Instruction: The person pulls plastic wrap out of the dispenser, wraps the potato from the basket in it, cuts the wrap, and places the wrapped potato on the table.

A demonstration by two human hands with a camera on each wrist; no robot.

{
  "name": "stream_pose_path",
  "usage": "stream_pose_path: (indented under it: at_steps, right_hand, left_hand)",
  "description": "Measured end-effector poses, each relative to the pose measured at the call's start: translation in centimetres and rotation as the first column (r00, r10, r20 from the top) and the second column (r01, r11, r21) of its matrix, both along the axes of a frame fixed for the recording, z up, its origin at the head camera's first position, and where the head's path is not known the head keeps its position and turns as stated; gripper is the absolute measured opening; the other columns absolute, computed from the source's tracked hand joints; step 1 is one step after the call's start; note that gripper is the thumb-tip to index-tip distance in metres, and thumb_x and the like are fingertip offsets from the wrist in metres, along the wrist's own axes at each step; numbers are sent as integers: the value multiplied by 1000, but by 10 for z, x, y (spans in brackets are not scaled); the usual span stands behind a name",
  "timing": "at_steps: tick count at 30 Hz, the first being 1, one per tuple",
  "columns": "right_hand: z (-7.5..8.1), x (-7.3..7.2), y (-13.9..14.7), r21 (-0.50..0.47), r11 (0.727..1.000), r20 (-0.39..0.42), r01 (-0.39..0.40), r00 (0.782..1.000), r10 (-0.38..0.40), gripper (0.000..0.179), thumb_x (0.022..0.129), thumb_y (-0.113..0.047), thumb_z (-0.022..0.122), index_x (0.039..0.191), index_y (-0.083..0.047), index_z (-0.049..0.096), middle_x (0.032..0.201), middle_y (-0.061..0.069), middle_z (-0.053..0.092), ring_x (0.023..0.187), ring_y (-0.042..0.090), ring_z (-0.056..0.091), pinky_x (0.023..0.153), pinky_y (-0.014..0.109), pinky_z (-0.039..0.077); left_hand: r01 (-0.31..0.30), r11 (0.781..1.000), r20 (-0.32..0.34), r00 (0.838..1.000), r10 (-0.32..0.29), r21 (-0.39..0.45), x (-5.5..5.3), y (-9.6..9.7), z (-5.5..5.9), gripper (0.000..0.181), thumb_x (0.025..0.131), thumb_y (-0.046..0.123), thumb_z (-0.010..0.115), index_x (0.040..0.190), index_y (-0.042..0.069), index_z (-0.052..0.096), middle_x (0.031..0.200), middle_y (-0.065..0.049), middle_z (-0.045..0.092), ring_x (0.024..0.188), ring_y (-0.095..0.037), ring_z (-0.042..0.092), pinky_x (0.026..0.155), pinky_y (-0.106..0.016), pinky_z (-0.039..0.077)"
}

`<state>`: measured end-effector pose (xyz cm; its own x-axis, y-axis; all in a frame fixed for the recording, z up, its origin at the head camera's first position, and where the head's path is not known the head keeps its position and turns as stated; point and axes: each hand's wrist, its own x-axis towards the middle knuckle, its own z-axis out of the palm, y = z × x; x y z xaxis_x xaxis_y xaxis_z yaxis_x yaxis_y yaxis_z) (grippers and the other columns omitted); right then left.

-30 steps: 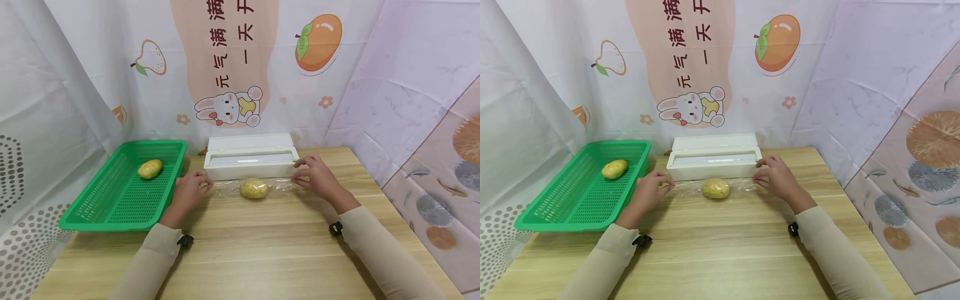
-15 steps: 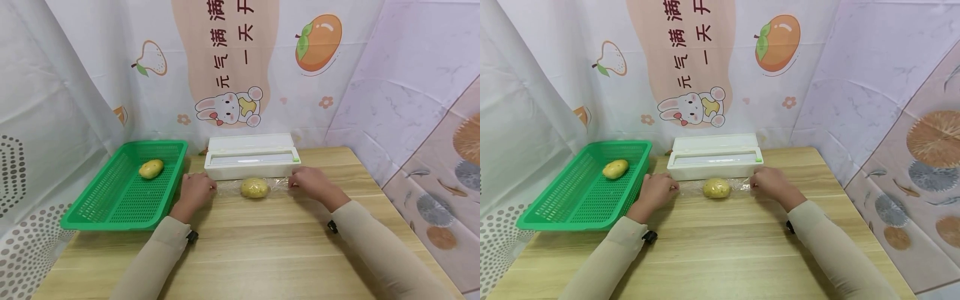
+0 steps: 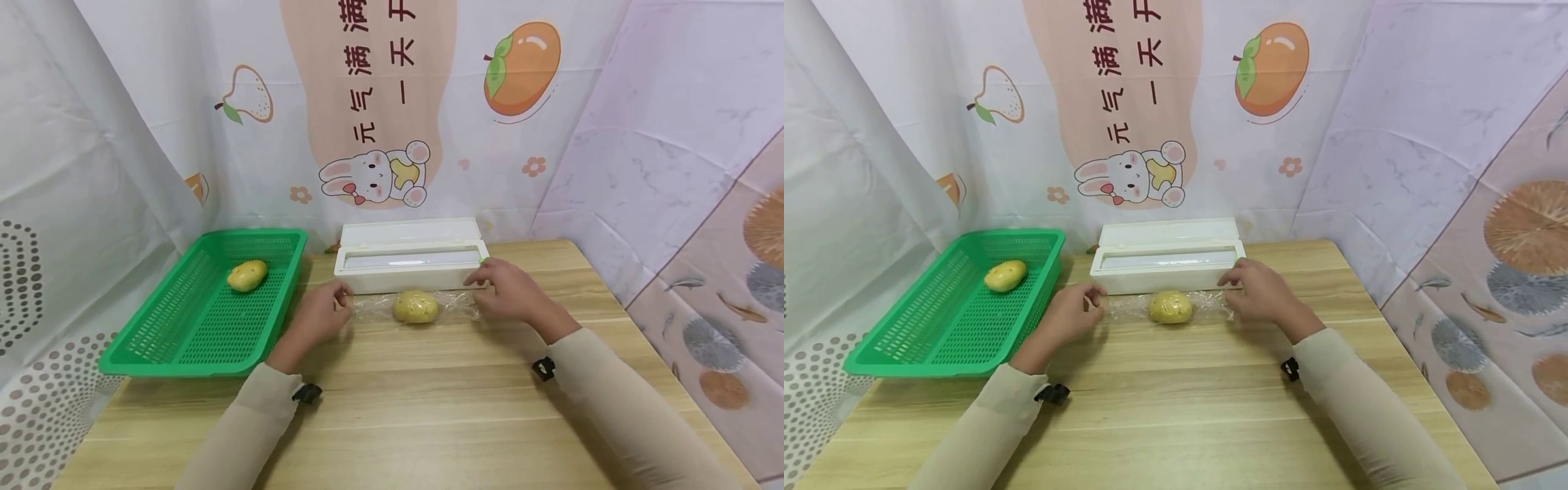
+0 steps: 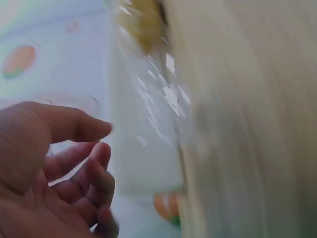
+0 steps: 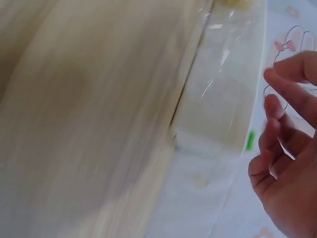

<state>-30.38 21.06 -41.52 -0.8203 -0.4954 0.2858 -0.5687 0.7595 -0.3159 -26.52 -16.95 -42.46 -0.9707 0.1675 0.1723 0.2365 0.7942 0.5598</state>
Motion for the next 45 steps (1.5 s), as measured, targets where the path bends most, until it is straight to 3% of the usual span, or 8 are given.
stream_pose_path:
  at_steps: [2,4,7,10,12,16,30,45]
  right_hand:
    - [3,-1,-9,-56,998,4,-22,1000,22,18,85,-20,64,100,-20,72,95,-5,64,87,16,59,75,36,47]
    - [3,-2,-21,-74,997,34,-37,999,40,17,88,-23,65,103,-18,72,100,-4,67,95,17,62,82,38,49]
    - [1,-5,-40,-63,997,109,-42,993,48,22,90,-29,64,107,-17,70,105,-5,69,103,15,63,89,40,49]
    - [-5,-10,-55,-62,997,174,-44,983,54,24,91,-34,63,108,-18,69,107,-4,69,106,15,62,92,39,49]
    - [-8,-13,-62,-73,997,210,-38,976,52,24,91,-36,63,108,-19,69,107,-5,69,107,14,62,93,38,49]
    - [-14,-15,-69,-95,994,261,-46,963,69,25,92,-36,62,108,-17,68,104,-4,69,103,14,62,90,37,49]
    - [-18,-7,-71,-123,989,294,-78,949,111,13,91,-31,63,94,-21,70,85,-12,67,80,7,61,72,28,50]
    - [-6,42,-61,-142,990,432,17,901,46,21,82,-42,72,81,-22,65,72,-8,65,64,10,59,59,29,50]
  left_hand:
    - [25,977,84,995,-44,211,10,13,4,24,82,10,66,106,9,64,87,0,63,74,-13,58,69,-32,49]
    - [29,866,230,959,-164,499,22,30,5,30,86,7,63,114,1,59,99,-11,65,85,-18,63,78,-37,53]
    - [-154,534,414,811,-412,832,41,56,3,42,92,4,53,129,-11,40,126,-30,53,112,-34,59,99,-45,45]
    - [-396,244,463,694,-551,885,53,74,-1,48,94,2,44,133,-14,24,141,-38,32,131,-44,39,110,-48,31]
    - [-487,127,465,677,-570,864,56,84,-2,54,92,1,41,137,-12,16,144,-38,23,137,-45,29,113,-47,26]
    - [-545,16,464,697,-548,838,54,95,-5,68,88,-1,39,144,-11,3,145,-38,17,140,-45,21,115,-45,21]
    - [-497,100,479,734,-481,862,51,101,-14,66,87,1,40,145,-12,10,148,-33,22,139,-40,28,115,-43,23]
    - [-307,432,514,677,-528,848,67,79,-7,57,90,8,46,142,-9,32,138,-28,43,130,-38,43,108,-48,35]
